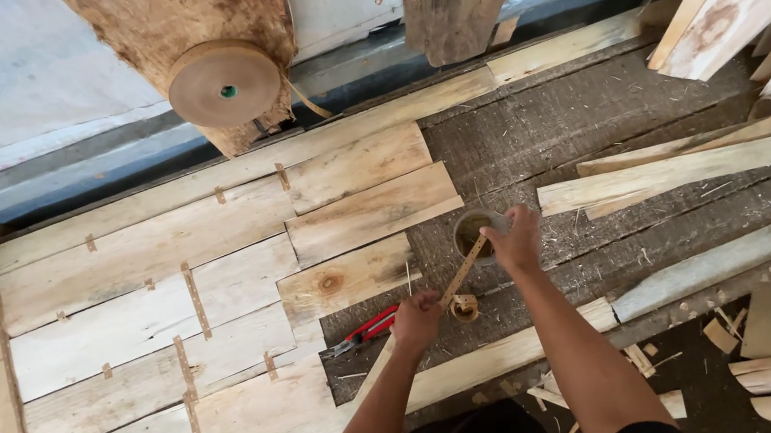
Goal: Repairing a wooden panel by gluing and fitting small wooden slats using a utility knife.
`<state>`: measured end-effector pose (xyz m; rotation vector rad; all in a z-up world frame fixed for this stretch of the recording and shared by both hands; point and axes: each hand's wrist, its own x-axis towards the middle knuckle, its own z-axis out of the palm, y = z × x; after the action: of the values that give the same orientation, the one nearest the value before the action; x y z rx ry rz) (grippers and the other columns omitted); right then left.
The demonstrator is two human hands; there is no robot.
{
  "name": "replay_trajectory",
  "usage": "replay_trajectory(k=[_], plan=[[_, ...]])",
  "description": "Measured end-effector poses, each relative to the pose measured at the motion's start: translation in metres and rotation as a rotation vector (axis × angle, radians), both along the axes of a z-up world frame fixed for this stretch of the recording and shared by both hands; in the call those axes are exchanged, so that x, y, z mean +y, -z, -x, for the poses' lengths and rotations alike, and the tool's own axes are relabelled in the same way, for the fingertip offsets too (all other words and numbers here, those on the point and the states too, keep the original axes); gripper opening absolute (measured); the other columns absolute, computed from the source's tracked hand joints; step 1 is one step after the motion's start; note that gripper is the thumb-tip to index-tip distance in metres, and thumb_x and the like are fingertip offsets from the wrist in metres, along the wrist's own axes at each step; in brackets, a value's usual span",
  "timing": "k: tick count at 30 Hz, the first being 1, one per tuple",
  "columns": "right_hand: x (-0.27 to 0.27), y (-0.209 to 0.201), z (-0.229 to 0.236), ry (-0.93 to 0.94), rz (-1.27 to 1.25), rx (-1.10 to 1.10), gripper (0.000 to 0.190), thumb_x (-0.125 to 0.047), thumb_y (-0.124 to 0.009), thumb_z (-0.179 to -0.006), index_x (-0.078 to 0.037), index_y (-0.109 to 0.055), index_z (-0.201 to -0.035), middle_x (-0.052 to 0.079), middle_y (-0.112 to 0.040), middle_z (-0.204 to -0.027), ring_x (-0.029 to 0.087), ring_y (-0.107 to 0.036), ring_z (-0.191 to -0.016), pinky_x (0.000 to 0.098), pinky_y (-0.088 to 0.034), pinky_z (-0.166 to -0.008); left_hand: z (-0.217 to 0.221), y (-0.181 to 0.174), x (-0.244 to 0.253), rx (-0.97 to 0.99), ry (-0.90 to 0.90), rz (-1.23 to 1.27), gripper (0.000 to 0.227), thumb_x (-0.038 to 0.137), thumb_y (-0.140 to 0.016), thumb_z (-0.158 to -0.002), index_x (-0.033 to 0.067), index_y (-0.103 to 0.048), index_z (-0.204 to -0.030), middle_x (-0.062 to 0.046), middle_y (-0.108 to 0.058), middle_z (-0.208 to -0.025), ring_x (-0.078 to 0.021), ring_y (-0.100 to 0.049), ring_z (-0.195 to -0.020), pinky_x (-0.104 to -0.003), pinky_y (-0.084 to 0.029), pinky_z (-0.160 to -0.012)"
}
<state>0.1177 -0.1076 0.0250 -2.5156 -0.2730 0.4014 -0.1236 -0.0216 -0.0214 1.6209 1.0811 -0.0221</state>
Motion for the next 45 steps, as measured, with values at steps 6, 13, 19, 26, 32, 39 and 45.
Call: replay_trajectory(k=[6,13,19,26,32,39,45], plan=[[0.002,-0.003,0.005,-0.145,-0.144,0.059,0.026,-0.031,-0.080,-0.090,-0.008,-0.074,-0.102,0.010,-0.073,-0.093,0.024,-0.070,-0.081,0.0398,-0.058,-0.072,0.007,-0.042,0.002,0.109,0.001,0.002,0.031,0.037,-0.075,-0.084,0.0246,-0.080,-0.112,-0.002,-0.080,-0.098,-0.0168,-0.075,-0.093,-0.037,-0.051,-0.087],[0.043,0.013,-0.006,-0.051,-0.485,0.583,0.016,-0.016,-0.076,-0.093,-0.002,-0.072,-0.100,0.005,-0.071,-0.089,0.016,-0.068,-0.078,0.0311,-0.059,-0.071,0.041,-0.048,0.020,0.105,-0.067,-0.104,0.027,0.039,-0.072,-0.088,0.0263,-0.081,-0.109,-0.001,-0.079,-0.092,-0.0192,-0.074,-0.089,-0.045,-0.046,-0.083],[0.103,-0.005,0.016,-0.105,-0.544,0.868,0.012,-0.008,-0.073,-0.093,0.001,-0.065,-0.097,0.008,-0.072,-0.095,0.018,-0.073,-0.086,0.0335,-0.066,-0.082,0.076,-0.048,0.038,0.004,-0.219,-0.086,0.023,0.036,-0.072,-0.087,0.0200,-0.081,-0.101,0.001,-0.080,-0.088,-0.0183,-0.075,-0.084,-0.042,-0.042,-0.082],[0.177,-0.015,0.055,-0.392,-0.301,0.695,0.016,-0.014,-0.072,-0.096,0.002,-0.071,-0.098,0.010,-0.074,-0.087,0.016,-0.071,-0.074,0.0315,-0.060,-0.069,0.103,-0.046,0.060,0.009,-0.348,-0.060,0.022,0.035,-0.074,-0.087,0.0133,-0.077,-0.092,-0.003,-0.077,-0.080,-0.0192,-0.073,-0.075,-0.038,-0.053,-0.069],[0.230,0.003,0.074,-0.615,-0.215,0.518,0.018,-0.017,-0.075,-0.091,0.001,-0.074,-0.094,0.008,-0.074,-0.079,0.015,-0.068,-0.067,0.0299,-0.056,-0.062,0.113,-0.025,0.082,-0.153,-0.379,0.057,0.020,0.022,-0.070,-0.087,0.0018,-0.073,-0.087,-0.009,-0.074,-0.074,-0.0170,-0.069,-0.068,-0.032,-0.055,-0.065],[0.289,0.016,0.085,-0.811,-0.109,0.194,0.021,-0.027,-0.081,-0.081,-0.007,-0.079,-0.087,0.008,-0.077,-0.077,0.015,-0.070,-0.068,0.0321,-0.056,-0.067,0.113,-0.006,0.114,-0.234,-0.420,0.183,0.018,0.017,-0.071,-0.085,0.0010,-0.077,-0.092,-0.002,-0.076,-0.077,-0.0082,-0.068,-0.069,-0.027,-0.055,-0.065],[0.337,0.026,0.086,-0.880,-0.054,0.122,0.019,-0.024,-0.081,-0.082,-0.006,-0.077,-0.087,0.011,-0.076,-0.081,0.024,-0.072,-0.073,0.0367,-0.056,-0.071,0.101,0.006,0.142,-0.252,-0.549,0.323,0.014,0.016,-0.075,-0.089,0.0015,-0.077,-0.090,0.000,-0.073,-0.076,-0.0062,-0.060,-0.067,-0.025,-0.049,-0.062]])
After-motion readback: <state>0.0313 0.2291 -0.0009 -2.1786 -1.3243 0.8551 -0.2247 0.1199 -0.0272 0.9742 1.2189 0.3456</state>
